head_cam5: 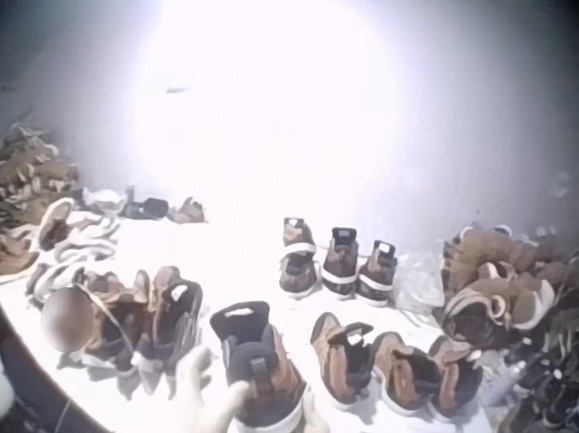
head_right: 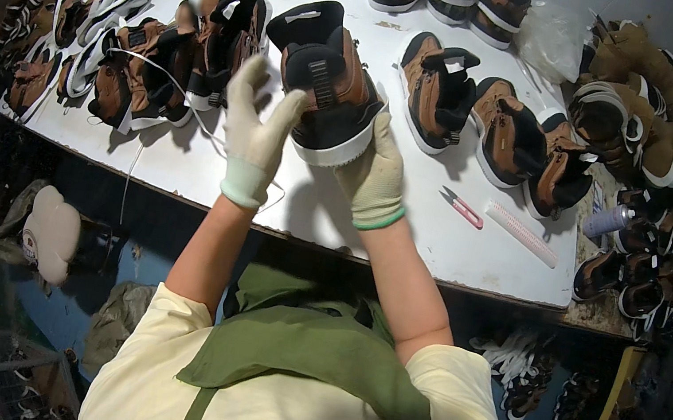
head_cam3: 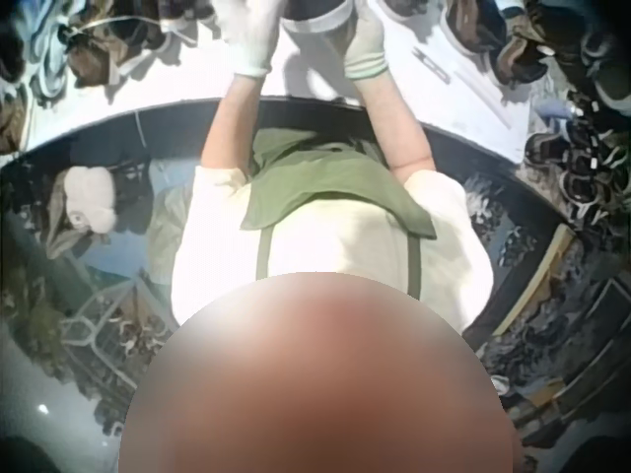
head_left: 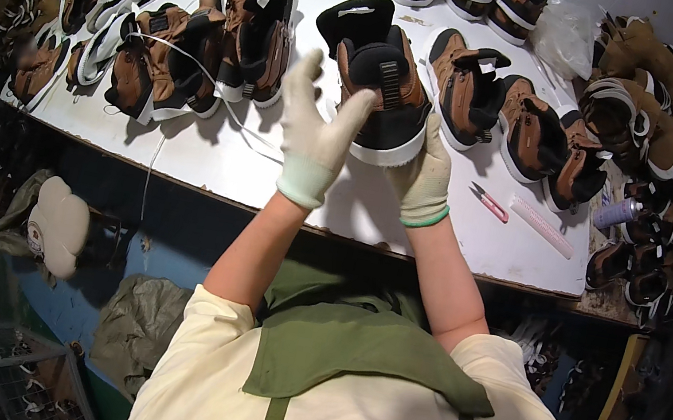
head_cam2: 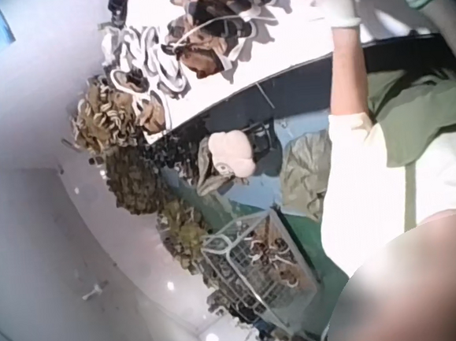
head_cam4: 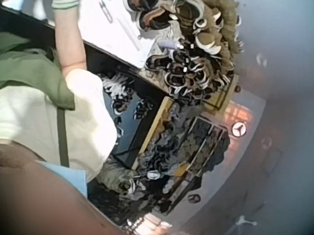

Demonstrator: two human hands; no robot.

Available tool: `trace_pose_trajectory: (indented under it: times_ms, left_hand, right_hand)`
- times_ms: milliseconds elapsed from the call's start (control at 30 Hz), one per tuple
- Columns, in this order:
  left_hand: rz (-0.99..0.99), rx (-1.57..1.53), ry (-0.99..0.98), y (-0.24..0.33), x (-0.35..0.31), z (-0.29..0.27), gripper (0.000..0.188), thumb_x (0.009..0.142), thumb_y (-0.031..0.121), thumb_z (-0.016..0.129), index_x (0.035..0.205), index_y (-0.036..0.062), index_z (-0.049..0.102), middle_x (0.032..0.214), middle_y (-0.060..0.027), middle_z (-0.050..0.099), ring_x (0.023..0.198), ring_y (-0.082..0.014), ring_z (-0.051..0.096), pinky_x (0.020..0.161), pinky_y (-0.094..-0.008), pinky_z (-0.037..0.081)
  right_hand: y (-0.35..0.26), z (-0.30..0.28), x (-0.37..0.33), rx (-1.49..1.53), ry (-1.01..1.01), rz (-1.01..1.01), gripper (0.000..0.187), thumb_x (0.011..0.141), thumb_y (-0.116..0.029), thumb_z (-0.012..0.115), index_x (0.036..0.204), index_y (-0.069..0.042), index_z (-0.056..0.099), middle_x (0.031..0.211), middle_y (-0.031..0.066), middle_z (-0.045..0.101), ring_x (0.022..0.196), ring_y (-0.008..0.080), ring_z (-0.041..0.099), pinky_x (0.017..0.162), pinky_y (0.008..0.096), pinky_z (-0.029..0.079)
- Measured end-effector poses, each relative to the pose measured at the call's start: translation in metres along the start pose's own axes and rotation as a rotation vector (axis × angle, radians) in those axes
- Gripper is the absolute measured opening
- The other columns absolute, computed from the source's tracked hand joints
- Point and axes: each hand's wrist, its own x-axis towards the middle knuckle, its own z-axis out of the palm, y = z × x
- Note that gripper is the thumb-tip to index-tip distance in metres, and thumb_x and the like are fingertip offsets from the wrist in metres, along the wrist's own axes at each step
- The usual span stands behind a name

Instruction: The person assembles brown high-top shoes by inserting blue insoles, attaching white midsole strips, and using a utility knife to trim excess material. The person handles multiple shoes on a white workbench, rotating each shoe to fit parts and cut edges.

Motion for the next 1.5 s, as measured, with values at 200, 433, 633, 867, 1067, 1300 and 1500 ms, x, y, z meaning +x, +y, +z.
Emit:
trace_pose_trajectory:
  times_ms: [200, 433, 633, 867, 1067, 1300, 1500]
  left_hand:
    - [0.049, 0.201, -0.047, 0.006, -0.016, 0.021, 0.101, 0.070, 0.041, 0.080, 0.142, -0.0074, 0.028, 0.139, -0.0310, 0.036, 0.130, -0.0431, 0.040, 0.109, -0.0437, 0.034]
    - [0.191, 0.716, 0.047, -0.014, 0.004, 0.024, 0.090, 0.065, 0.041, 0.084, 0.132, -0.0020, 0.043, 0.116, -0.0201, 0.059, 0.105, -0.0348, 0.060, 0.089, -0.0418, 0.049]
    - [0.170, 0.608, -0.007, -0.012, 0.008, 0.006, 0.076, 0.065, 0.035, 0.083, 0.126, 0.0008, 0.052, 0.103, -0.0179, 0.064, 0.091, -0.0320, 0.065, 0.079, -0.0414, 0.053]
    - [0.192, 0.529, -0.114, -0.007, 0.015, -0.007, 0.067, 0.067, 0.028, 0.082, 0.123, 0.0015, 0.055, 0.098, -0.0162, 0.066, 0.086, -0.0291, 0.067, 0.076, -0.0374, 0.055]
    - [0.133, 0.288, -0.289, 0.000, 0.022, -0.023, 0.062, 0.068, 0.033, 0.081, 0.117, 0.0044, 0.057, 0.092, -0.0169, 0.068, 0.084, -0.0340, 0.068, 0.074, -0.0412, 0.055]
    - [0.079, 0.280, -0.310, -0.005, 0.025, -0.032, 0.070, 0.068, 0.034, 0.082, 0.123, 0.0017, 0.054, 0.098, -0.0186, 0.067, 0.088, -0.0314, 0.068, 0.078, -0.0385, 0.055]
    - [0.093, 0.546, -0.218, -0.025, 0.005, -0.023, 0.105, 0.060, 0.044, 0.087, 0.138, -0.0018, 0.033, 0.126, -0.0216, 0.050, 0.116, -0.0338, 0.053, 0.098, -0.0416, 0.044]
  right_hand:
    - [0.018, -0.018, -0.003, 0.020, 0.100, 0.087, 0.042, 0.102, -0.035, 0.045, 0.136, -0.011, 0.047, 0.128, 0.0057, 0.057, 0.118, 0.0198, 0.054, 0.103, 0.0382, 0.043]
    - [0.040, -0.054, -0.007, -0.085, 0.118, 0.255, 0.040, 0.101, -0.034, 0.048, 0.133, -0.011, 0.050, 0.128, 0.0054, 0.057, 0.118, 0.0193, 0.054, 0.103, 0.0386, 0.043]
    - [-0.013, -0.013, -0.014, -1.244, 0.129, 0.575, 0.040, 0.097, -0.027, 0.054, 0.130, -0.003, 0.051, 0.107, 0.0131, 0.066, 0.091, 0.0212, 0.068, 0.078, 0.0324, 0.056]
    - [-0.077, 0.086, 0.018, -1.976, -0.677, -0.651, 0.065, 0.070, -0.011, 0.080, 0.130, -0.003, 0.054, 0.124, 0.0155, 0.059, 0.115, 0.0296, 0.059, 0.103, 0.0358, 0.046]
    - [-0.063, 0.104, 0.077, -2.177, -1.105, -0.231, 0.075, 0.065, -0.014, 0.079, 0.134, -0.007, 0.053, 0.123, 0.0132, 0.060, 0.118, 0.0275, 0.053, 0.111, 0.0408, 0.031]
    - [-0.055, 0.102, 0.101, -2.204, -1.196, -0.227, 0.067, 0.067, -0.024, 0.076, 0.131, -0.018, 0.057, 0.110, 0.0062, 0.067, 0.094, 0.0264, 0.059, 0.099, 0.0378, 0.041]
    - [-0.068, 0.093, 0.101, -2.303, -0.971, -0.169, 0.061, 0.066, -0.025, 0.079, 0.122, -0.016, 0.060, 0.097, 0.0087, 0.067, 0.096, 0.0266, 0.058, 0.092, 0.0388, 0.044]
